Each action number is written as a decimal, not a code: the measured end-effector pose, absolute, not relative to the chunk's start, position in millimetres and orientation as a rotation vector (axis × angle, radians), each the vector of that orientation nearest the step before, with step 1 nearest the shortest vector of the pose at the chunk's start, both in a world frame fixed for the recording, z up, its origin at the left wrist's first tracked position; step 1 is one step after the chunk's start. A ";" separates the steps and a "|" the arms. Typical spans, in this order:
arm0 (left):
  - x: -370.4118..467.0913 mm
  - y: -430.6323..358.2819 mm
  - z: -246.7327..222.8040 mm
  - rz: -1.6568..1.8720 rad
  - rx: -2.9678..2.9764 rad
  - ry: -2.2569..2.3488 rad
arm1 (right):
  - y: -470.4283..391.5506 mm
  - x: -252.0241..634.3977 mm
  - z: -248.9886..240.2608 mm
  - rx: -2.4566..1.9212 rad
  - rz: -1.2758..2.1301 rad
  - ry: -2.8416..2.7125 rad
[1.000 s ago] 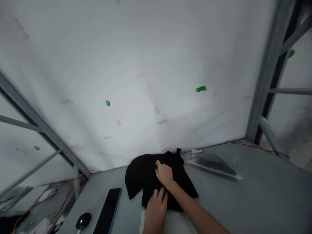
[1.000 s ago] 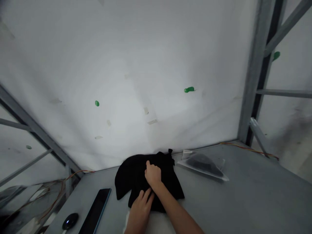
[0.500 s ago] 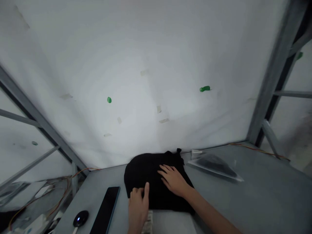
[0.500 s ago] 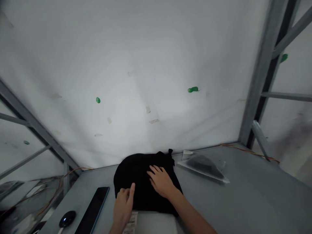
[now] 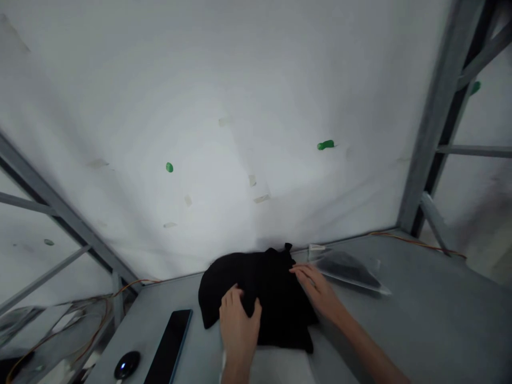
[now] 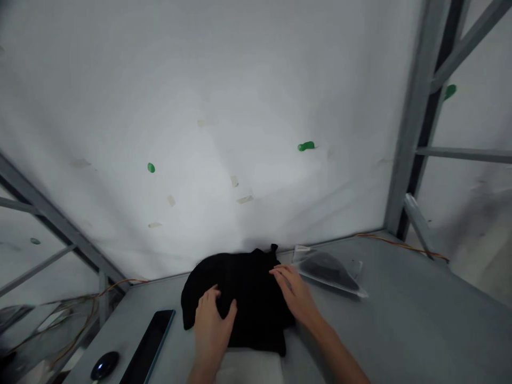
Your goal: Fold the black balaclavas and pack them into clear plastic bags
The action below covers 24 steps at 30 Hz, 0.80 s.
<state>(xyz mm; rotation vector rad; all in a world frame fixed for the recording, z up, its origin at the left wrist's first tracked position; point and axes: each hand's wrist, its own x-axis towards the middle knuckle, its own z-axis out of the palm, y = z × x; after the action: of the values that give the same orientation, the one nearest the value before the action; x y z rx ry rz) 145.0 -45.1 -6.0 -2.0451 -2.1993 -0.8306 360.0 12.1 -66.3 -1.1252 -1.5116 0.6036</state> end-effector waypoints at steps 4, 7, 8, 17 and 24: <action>207.0 -43.3 -8.6 -0.791 -2.459 -1.919 | 14.5 368.9 -83.6 -1.234 0.860 -1.226; 227.0 -44.9 -14.9 -0.723 -2.881 -1.697 | 16.9 368.9 -93.2 -1.266 0.933 -1.172; 224.8 -43.8 -16.5 -0.801 -2.906 -1.692 | 17.3 368.7 -94.8 -1.270 0.934 -1.183; 180.2 -16.5 -32.0 -1.132 -2.383 -2.301 | 14.1 358.4 -93.0 -1.203 1.065 -1.071; 203.8 -26.0 -20.8 -2.655 -2.307 -2.454 | 9.3 351.4 -70.6 -1.006 1.171 -0.873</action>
<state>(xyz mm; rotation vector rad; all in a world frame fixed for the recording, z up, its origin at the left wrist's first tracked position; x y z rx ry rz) 203.8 -26.0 -20.8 -2.3069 -2.4537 -2.6548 351.4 9.3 -70.6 -1.0059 -0.8731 1.1711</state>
